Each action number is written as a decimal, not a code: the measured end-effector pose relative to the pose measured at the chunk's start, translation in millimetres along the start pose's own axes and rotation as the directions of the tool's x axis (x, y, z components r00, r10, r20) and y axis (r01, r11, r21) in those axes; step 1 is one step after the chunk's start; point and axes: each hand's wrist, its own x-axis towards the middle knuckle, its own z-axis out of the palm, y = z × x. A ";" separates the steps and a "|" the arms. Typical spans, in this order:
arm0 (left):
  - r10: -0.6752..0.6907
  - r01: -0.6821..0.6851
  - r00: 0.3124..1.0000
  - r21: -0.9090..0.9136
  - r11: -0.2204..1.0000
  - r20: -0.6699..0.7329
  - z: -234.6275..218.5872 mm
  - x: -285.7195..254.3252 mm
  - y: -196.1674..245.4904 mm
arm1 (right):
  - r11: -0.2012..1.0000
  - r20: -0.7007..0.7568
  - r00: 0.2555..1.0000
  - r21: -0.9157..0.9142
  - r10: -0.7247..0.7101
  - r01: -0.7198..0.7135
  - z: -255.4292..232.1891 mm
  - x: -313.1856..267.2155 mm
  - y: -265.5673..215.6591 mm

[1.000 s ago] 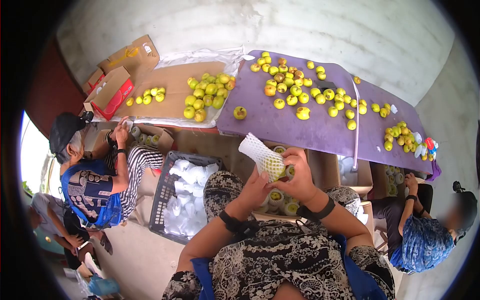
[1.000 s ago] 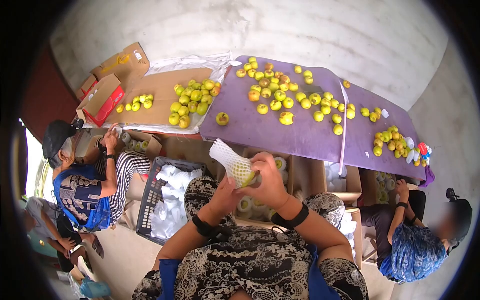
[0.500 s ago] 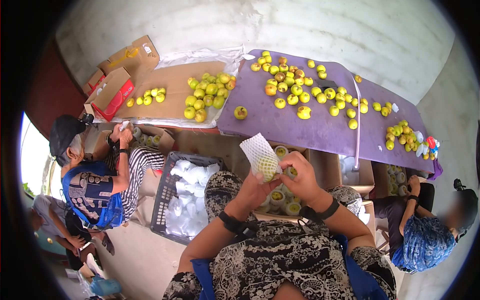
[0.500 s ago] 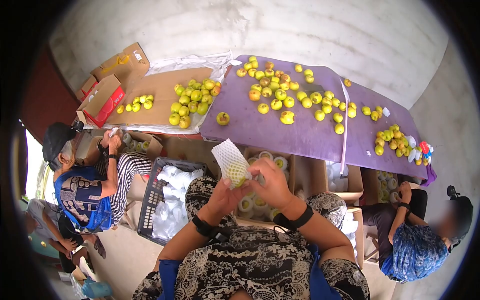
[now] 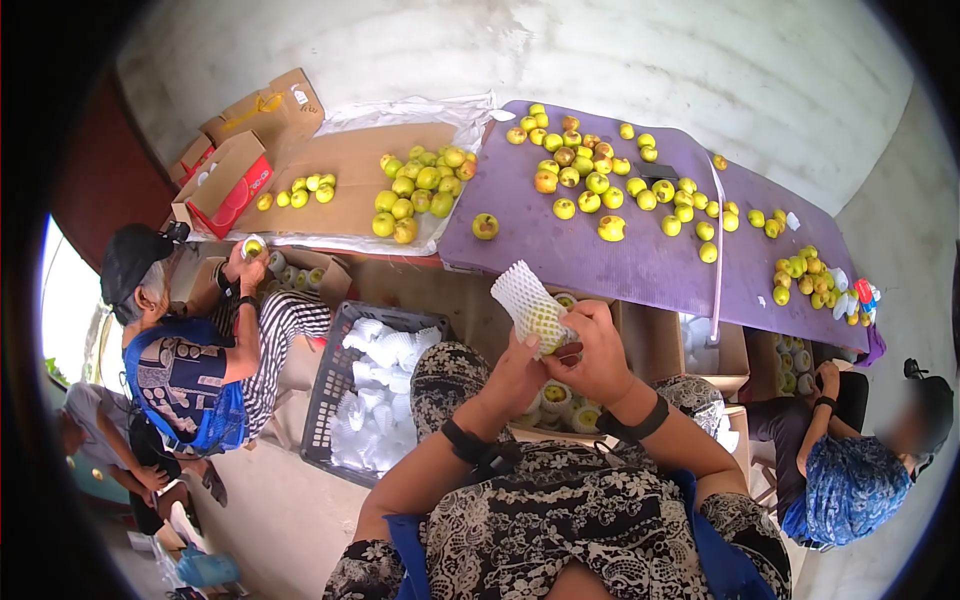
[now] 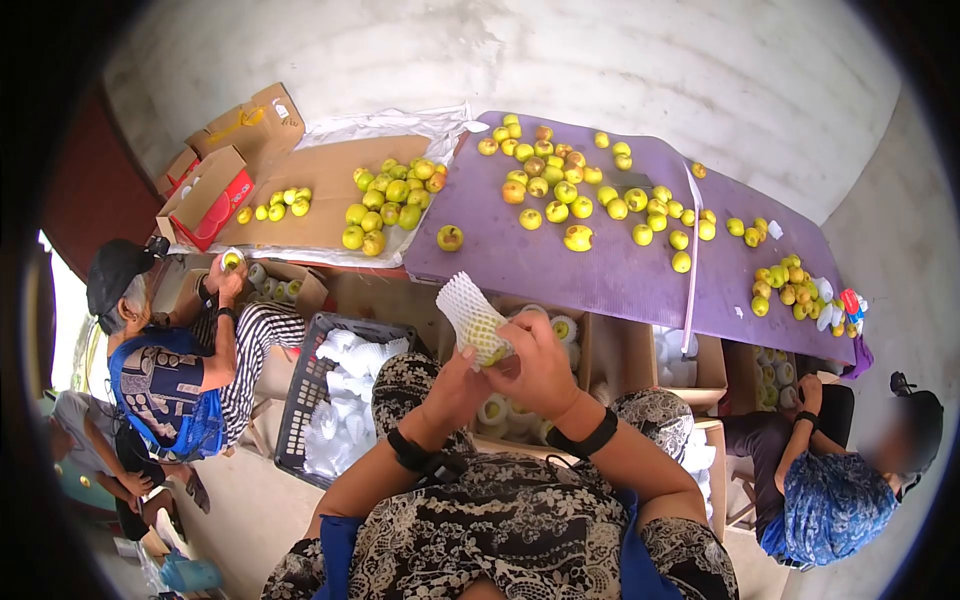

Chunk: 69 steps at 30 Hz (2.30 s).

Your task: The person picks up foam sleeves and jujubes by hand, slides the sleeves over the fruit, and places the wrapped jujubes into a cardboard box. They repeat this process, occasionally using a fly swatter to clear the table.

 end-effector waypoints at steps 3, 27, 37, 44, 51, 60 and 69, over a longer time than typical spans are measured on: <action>0.011 -0.010 0.998 -0.028 1.000 0.064 1.6 3.5 -7.6 | 0.999 -0.026 0.999 0.030 0.028 -0.027 5.3 -6.9 7.1; 0.262 -0.103 0.962 0.793 0.601 -0.073 -9.3 -6.0 21.4 | 0.973 -0.095 0.983 0.156 -0.156 0.169 -51.8 32.5 -20.6; 0.301 -0.104 0.954 0.946 0.307 0.007 1.8 -12.7 34.1 | 0.970 0.356 0.912 -0.050 -0.205 0.237 -52.7 68.6 -45.2; 0.304 -0.124 0.952 0.960 0.250 0.043 -3.8 -12.7 34.0 | 0.958 0.481 0.863 -0.139 -0.155 0.250 -52.3 75.2 -48.9; 0.225 -0.188 0.964 0.961 0.204 0.141 27.3 -9.2 54.1 | 0.969 0.634 0.767 -0.116 -0.098 0.220 -55.5 74.7 -53.7; 0.367 -0.404 0.868 0.906 0.128 0.335 9.0 -11.9 24.0 | 0.994 0.637 0.771 -0.058 -0.032 0.090 -50.3 64.8 -46.4; 0.350 -0.454 0.853 0.881 0.133 0.387 -3.3 -12.5 13.3 | 0.995 0.609 0.793 0.066 0.018 -0.074 -52.2 55.3 -32.4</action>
